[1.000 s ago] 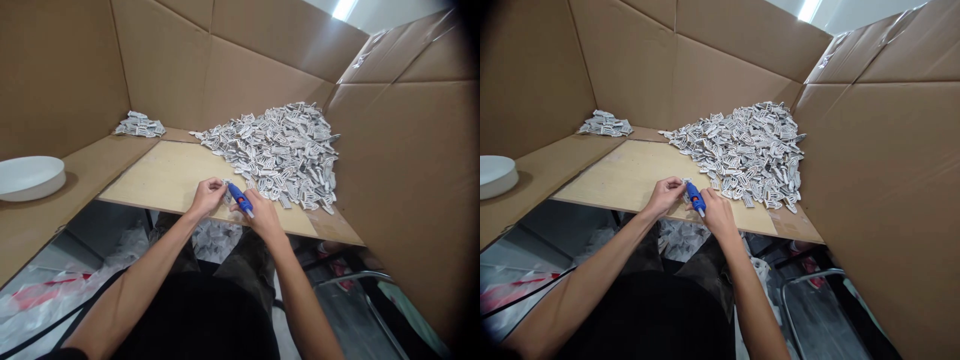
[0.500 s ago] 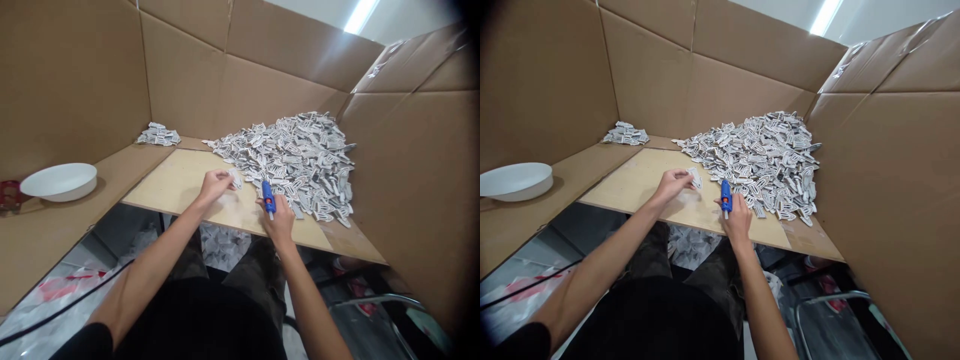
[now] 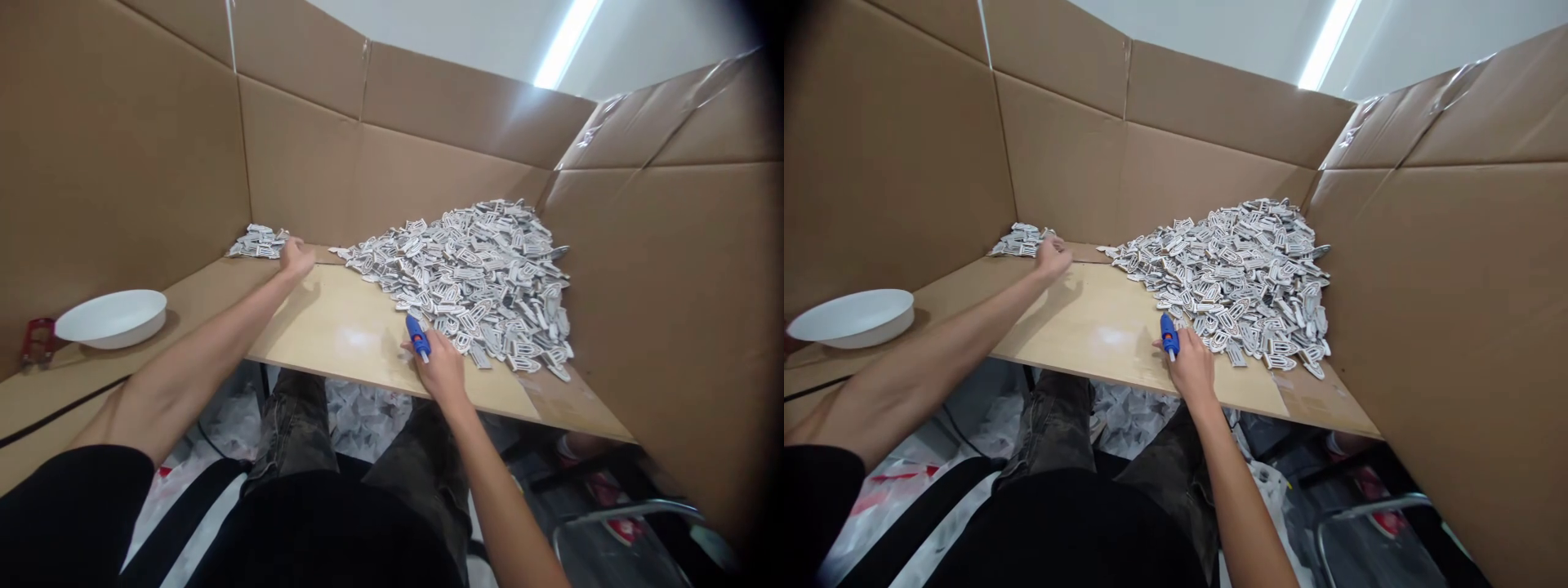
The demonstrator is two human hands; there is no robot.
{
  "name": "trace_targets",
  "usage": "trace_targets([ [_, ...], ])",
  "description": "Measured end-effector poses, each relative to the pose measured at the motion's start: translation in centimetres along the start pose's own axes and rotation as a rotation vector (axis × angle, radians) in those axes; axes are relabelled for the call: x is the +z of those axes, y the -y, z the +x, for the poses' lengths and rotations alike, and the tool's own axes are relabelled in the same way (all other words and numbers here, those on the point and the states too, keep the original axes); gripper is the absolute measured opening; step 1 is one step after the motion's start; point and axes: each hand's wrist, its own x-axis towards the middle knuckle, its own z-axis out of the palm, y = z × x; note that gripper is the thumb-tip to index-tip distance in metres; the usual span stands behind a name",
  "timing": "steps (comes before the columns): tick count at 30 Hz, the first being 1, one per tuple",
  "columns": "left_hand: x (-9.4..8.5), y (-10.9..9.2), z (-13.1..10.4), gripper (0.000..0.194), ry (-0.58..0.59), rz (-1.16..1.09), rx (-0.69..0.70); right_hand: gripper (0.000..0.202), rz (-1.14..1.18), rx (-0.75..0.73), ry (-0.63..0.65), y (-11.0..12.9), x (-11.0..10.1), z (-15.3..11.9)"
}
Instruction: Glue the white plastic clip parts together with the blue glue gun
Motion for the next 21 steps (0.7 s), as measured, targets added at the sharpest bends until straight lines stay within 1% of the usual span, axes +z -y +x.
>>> trace_targets([
  [1,0.9,0.7,-1.0,0.016,-0.019,0.057,-0.069,0.031,0.004,0.005,0.009,0.0,0.0,0.0],
  [2,1.8,1.3,-2.0,0.015,0.022,0.110,-0.092,0.032,0.008,0.011,0.017,0.1,-0.1,0.1],
  [3,2.7,1.7,-2.9,0.014,0.069,0.170,-0.076,0.032,0.013,0.018,0.026,0.2,-0.1,0.1],
  [5,4.4,2.0,-4.3,0.021,0.206,0.298,0.053,0.032,0.023,0.038,0.042,0.4,-0.2,0.1],
  [7,6.0,1.8,-5.2,0.036,0.342,0.413,0.204,0.030,0.029,0.070,0.054,0.5,-0.4,0.2],
  [10,8.0,0.9,-6.4,0.052,0.536,0.533,0.351,0.018,0.022,0.150,0.044,0.8,-0.7,0.1],
  [12,9.2,0.2,-7.3,0.056,0.661,0.573,0.425,0.009,0.021,0.240,0.020,0.7,-0.9,0.1],
  [16,11.6,-1.2,-9.5,0.055,0.864,0.597,0.551,0.014,0.071,0.437,-0.051,0.3,-0.9,0.4],
  [18,12.6,-2.0,-10.4,0.053,0.931,0.622,0.599,0.015,0.113,0.500,-0.066,0.0,-0.7,0.6],
  [19,13.0,-2.3,-10.7,0.051,0.944,0.640,0.618,0.015,0.132,0.521,-0.066,-0.2,-0.7,0.7],
  [21,13.4,-2.9,-11.1,0.044,0.917,0.681,0.644,0.016,0.154,0.540,-0.056,-0.3,-0.7,0.8],
])
